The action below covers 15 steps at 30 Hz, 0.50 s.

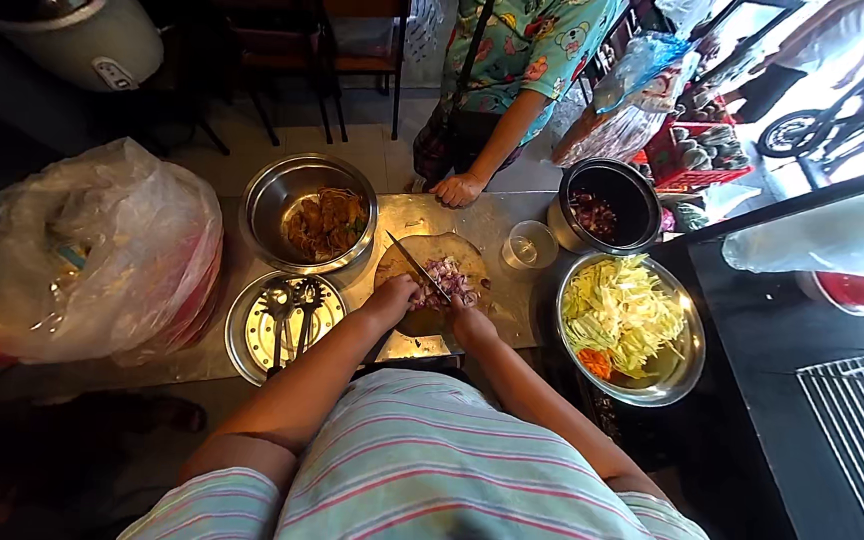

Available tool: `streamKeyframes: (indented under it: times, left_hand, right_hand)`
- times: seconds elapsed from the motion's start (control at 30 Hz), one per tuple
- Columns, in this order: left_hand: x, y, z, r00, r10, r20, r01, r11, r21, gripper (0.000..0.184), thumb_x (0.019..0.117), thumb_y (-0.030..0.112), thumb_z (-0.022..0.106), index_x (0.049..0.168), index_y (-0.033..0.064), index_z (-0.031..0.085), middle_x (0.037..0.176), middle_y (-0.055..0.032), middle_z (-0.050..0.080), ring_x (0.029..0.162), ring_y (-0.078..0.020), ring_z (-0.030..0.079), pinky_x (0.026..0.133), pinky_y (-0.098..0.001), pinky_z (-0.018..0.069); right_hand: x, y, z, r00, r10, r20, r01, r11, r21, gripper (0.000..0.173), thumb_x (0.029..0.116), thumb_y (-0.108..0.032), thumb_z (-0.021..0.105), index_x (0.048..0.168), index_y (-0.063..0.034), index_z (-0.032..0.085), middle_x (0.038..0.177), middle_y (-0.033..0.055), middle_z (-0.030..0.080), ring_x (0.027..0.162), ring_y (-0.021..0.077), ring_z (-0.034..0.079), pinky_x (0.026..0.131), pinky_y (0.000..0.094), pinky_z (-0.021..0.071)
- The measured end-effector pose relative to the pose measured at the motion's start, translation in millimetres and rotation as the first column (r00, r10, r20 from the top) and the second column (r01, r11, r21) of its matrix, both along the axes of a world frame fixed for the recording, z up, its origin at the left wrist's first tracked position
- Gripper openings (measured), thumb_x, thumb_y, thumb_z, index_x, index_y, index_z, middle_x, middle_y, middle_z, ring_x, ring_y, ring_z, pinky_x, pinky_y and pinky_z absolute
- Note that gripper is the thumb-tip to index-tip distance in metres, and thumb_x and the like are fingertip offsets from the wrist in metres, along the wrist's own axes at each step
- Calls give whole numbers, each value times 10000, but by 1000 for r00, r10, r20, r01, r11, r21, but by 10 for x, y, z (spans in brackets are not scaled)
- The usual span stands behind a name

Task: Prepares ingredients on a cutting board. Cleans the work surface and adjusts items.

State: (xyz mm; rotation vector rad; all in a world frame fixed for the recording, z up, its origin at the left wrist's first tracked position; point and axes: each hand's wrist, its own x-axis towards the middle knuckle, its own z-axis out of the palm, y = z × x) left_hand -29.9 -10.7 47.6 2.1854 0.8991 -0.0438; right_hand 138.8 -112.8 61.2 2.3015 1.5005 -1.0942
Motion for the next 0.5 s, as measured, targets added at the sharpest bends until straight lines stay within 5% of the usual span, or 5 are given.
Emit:
streamKeyframes:
  times: [0.1,0.23,0.5]
  left_hand:
    - [47,16,16,1000,3,0,-3,999,47,178,971,-37,610,1106,-27,726,1208,-199,655,1166,-334,638,1067,-458,496]
    - [44,-32,-9,997,45,-62,-45,999,10,178,977,96,692,1101,-29,721,1236,-206,646,1186,-342,629,1087,-471,484]
    - [59,19,-97,1000,-5,-18,6,998,62,151,982,20,642,1089,-31,735,1193,-191,681,1192,-334,635,1095,-460,472]
  right_hand:
    - [-19,28,307,998,33,51,-34,999,27,386,1132,-249,312,1471,-125,448,1234,219,677,1158,421,672,918,618,539]
    - [-171,-96,601,994,79,75,-77,997,-21,356,1124,-209,305,1437,-118,451,1198,210,681,1128,411,684,896,597,552]
    - [-276,-190,517,988,61,145,-54,997,-54,385,1116,-175,307,1471,-146,451,1186,186,696,1113,389,697,869,579,564]
